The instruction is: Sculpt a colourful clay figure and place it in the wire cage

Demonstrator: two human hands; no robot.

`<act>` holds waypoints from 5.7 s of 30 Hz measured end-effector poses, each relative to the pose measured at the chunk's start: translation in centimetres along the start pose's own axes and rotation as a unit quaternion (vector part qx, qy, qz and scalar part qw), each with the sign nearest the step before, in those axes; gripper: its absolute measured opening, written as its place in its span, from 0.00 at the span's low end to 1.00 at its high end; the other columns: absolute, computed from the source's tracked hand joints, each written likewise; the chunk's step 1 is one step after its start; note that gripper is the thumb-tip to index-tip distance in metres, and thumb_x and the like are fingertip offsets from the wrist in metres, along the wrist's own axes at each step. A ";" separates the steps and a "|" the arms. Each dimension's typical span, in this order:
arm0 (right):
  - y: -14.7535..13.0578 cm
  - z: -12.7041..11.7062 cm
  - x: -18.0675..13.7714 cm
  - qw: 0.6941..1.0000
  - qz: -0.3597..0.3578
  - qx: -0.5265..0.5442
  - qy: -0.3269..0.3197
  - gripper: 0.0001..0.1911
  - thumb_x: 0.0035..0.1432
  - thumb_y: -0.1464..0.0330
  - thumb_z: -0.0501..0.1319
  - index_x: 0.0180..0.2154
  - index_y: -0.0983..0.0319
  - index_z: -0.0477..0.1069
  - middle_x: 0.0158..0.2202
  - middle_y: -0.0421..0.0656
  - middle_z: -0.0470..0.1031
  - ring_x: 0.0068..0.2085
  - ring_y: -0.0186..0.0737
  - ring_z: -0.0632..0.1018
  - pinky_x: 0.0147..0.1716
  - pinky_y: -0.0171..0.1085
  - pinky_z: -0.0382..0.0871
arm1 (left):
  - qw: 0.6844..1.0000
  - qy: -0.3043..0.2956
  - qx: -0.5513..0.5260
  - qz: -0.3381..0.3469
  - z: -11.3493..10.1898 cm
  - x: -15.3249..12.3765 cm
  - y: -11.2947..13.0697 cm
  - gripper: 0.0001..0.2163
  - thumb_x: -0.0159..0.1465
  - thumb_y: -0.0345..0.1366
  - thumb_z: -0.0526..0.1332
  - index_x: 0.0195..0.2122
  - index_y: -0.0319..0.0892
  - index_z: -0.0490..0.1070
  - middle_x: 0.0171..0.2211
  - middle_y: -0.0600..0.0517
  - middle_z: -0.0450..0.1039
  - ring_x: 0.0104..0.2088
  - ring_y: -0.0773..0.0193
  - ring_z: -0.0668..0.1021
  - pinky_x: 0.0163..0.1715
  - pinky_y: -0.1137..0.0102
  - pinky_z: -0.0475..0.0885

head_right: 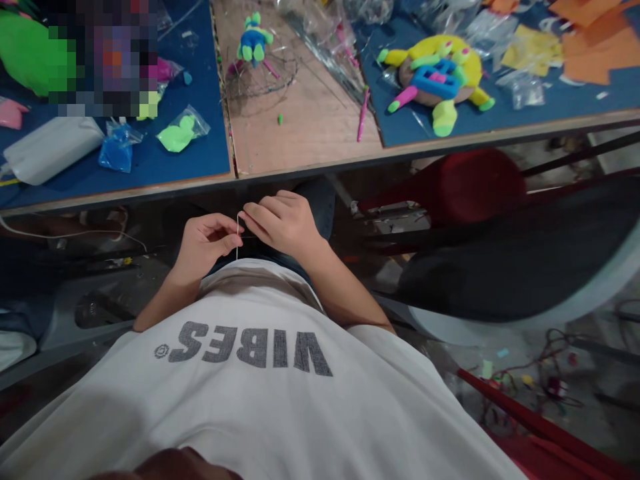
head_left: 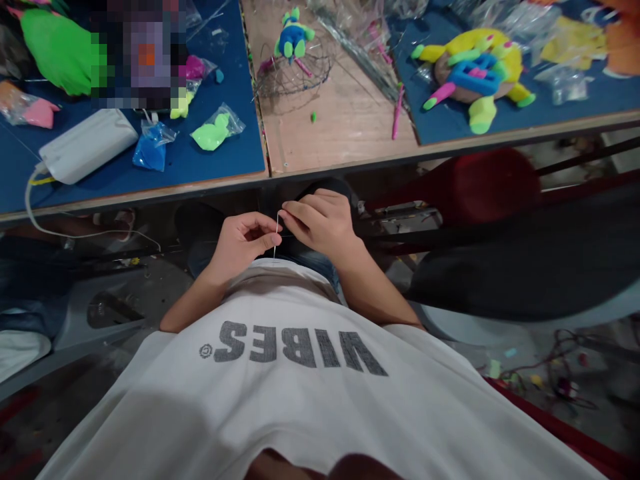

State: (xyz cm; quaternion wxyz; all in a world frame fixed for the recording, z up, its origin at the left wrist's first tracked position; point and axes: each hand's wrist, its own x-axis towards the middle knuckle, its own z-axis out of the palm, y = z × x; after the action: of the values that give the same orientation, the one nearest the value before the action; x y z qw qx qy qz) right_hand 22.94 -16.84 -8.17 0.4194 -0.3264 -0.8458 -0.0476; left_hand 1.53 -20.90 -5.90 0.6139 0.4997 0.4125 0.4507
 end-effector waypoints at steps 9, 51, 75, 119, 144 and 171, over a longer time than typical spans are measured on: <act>-0.5 0.2 -0.3 0.998 0.039 0.034 0.022 0.06 0.76 0.63 0.64 0.45 0.57 0.78 0.31 0.42 0.81 0.28 0.38 0.75 0.31 0.42 0.65 | 0.964 0.087 0.223 0.118 0.5 -1.3 0.7 0.03 0.65 0.32 0.73 0.39 0.44 0.88 0.34 0.50 0.86 0.30 0.63 0.81 0.34 0.71 0.74; -2.9 1.7 -0.2 0.782 0.424 0.444 0.111 0.24 0.63 0.46 0.74 0.36 0.60 0.79 0.31 0.41 0.85 0.28 0.34 0.83 0.29 0.33 0.78 | 0.992 0.105 0.023 -0.062 -0.1 0.6 -0.7 0.11 0.62 0.40 0.75 0.38 0.38 0.83 0.34 0.45 0.87 0.32 0.62 0.88 0.31 0.73 0.82; -2.7 4.8 -3.8 0.919 0.134 0.313 0.200 0.06 0.77 0.65 0.63 0.46 0.57 0.79 0.34 0.42 0.81 0.34 0.39 0.82 0.34 0.40 0.76 | 0.996 0.064 -0.013 -0.069 0.3 0.6 0.0 0.08 0.63 0.39 0.72 0.33 0.39 0.80 0.33 0.45 0.87 0.31 0.61 0.87 0.23 0.75 0.72; 0.6 1.5 -2.0 0.955 0.114 0.267 0.062 0.09 0.73 0.55 0.67 0.49 0.44 0.86 0.46 0.45 0.75 0.42 0.43 0.78 0.38 0.45 0.77 | 0.984 0.014 -0.062 -0.168 1.2 0.8 0.7 0.06 0.55 0.36 0.70 0.26 0.41 0.77 0.25 0.50 0.81 0.21 0.70 0.77 0.21 0.75 0.68; -1.2 3.0 -1.1 0.880 0.288 0.335 0.174 0.19 0.70 0.49 0.70 0.49 0.55 0.74 0.47 0.45 0.75 0.34 0.37 0.78 0.34 0.42 0.79 | 0.988 0.042 -0.059 -0.135 0.4 1.8 0.4 0.08 0.57 0.38 0.71 0.25 0.42 0.76 0.25 0.51 0.80 0.20 0.70 0.76 0.19 0.75 0.67; -3.5 5.3 0.2 0.583 0.428 0.666 0.184 0.26 0.53 0.57 0.82 0.35 0.56 0.66 0.31 0.32 0.64 0.24 0.27 0.63 0.24 0.32 0.63 | 0.987 0.055 -0.061 -0.140 2.0 1.8 -0.1 0.08 0.54 0.39 0.70 0.26 0.40 0.75 0.24 0.53 0.79 0.20 0.71 0.76 0.20 0.76 0.70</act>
State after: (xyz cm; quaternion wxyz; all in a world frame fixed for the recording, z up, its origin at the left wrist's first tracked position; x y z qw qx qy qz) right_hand 17.21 -17.57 -10.73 0.6373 -0.2644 -0.3079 0.6551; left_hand 3.90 -19.67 -5.75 0.6767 0.3730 0.4833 0.4116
